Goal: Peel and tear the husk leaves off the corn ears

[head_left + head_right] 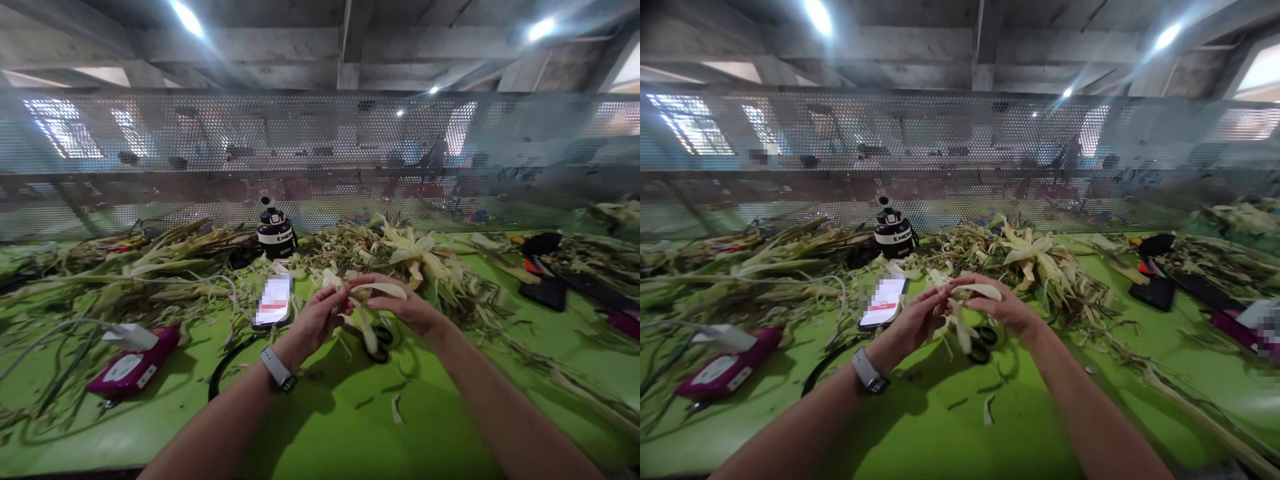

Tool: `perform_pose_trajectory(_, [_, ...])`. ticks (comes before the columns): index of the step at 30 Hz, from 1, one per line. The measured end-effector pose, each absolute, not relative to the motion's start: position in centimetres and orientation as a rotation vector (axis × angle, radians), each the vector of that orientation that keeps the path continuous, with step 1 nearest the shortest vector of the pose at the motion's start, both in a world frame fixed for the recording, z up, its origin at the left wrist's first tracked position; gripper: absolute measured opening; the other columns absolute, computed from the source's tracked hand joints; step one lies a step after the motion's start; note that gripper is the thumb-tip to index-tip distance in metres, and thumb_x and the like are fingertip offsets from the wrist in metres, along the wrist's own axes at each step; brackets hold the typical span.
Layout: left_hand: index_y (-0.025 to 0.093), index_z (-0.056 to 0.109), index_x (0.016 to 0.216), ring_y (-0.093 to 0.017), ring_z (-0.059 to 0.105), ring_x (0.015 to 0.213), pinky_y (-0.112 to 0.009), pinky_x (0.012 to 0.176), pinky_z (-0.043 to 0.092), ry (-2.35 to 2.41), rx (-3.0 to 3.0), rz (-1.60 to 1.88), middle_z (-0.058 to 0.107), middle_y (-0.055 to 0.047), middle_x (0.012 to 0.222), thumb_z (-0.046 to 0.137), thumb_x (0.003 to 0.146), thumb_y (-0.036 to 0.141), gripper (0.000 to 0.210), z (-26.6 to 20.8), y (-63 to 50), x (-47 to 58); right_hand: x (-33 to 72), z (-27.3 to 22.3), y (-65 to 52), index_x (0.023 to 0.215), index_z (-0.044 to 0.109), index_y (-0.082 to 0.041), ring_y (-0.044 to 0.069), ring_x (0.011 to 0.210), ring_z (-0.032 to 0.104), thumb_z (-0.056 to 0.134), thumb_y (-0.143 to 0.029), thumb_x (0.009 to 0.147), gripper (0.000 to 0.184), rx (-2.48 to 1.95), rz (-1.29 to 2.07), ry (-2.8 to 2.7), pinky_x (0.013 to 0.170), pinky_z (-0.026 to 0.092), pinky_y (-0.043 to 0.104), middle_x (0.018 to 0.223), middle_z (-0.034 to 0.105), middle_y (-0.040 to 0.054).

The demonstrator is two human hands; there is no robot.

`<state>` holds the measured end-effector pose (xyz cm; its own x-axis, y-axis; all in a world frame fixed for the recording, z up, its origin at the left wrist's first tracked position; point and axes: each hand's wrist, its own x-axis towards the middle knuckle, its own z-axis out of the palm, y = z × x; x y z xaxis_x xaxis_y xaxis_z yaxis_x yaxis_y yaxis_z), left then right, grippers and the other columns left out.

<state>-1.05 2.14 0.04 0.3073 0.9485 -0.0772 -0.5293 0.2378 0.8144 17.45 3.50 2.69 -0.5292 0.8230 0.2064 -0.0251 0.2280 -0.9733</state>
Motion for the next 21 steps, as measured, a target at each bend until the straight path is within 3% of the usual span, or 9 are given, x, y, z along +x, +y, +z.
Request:
perform_pose_trajectory(4, [0.014,0.065,0.078,-0.005,0.054,0.054,-0.015,0.049,0.038,0.683,0.888,1.099,0.065,-0.001,0.068,0.078,0.064,0.031,0.026,-0.3,2.2,-1.0,16.8,2.9,3.2,0.096,0.071,-0.02,0.022,0.101,0.06,0.064,-0.036,0.077,0.026,-0.883,1.091,-1.729,0.089,0.045,0.035,0.107,0.067,0.007])
perform_pose_trajectory(7, [0.013,0.062,0.07,-0.003,0.046,0.048,-0.016,0.047,0.033,0.691,0.99,1.069,0.065,-0.001,0.065,0.077,0.067,0.034,0.026,-0.5,2.2,-1.0,16.5,2.4,3.6,0.087,0.073,-0.018,0.018,0.076,0.06,0.065,-0.044,0.075,0.03,-0.98,0.996,-1.622,0.069,0.047,0.03,0.087,0.069,0.0061])
perform_pose_trajectory(11, [0.013,0.059,0.062,-0.003,0.043,0.046,-0.017,0.046,0.03,0.7,1.046,1.025,0.064,-0.001,0.059,0.074,0.068,0.038,0.03,-0.6,2.1,-0.9,16.3,1.8,3.9,0.083,0.073,-0.017,0.01,0.048,0.043,0.067,-0.049,0.07,0.035,-1.037,1.078,-1.536,0.047,0.035,0.024,0.057,0.059,-0.0003])
perform_pose_trajectory(15, [0.013,0.06,0.057,-0.004,0.045,0.046,-0.019,0.047,0.032,0.733,1.118,1.037,0.066,-0.002,0.06,0.075,0.066,0.039,0.032,-0.5,2.0,-0.7,16.3,1.6,4.0,0.079,0.071,-0.017,0.009,0.044,0.037,0.069,-0.051,0.068,0.036,-1.068,1.019,-1.47,0.043,0.027,0.024,0.046,0.047,-0.0036])
perform_pose_trajectory(21, [0.012,0.067,0.063,-0.006,0.05,0.05,-0.021,0.053,0.038,0.746,1.079,1.082,0.069,-0.004,0.064,0.078,0.062,0.038,0.029,-0.2,1.9,-0.5,16.4,1.9,4.2,0.08,0.065,-0.016,0.011,0.045,0.042,0.072,-0.056,0.061,0.044,-1.098,1.046,-1.331,0.047,0.034,0.025,0.047,0.049,-0.0047])
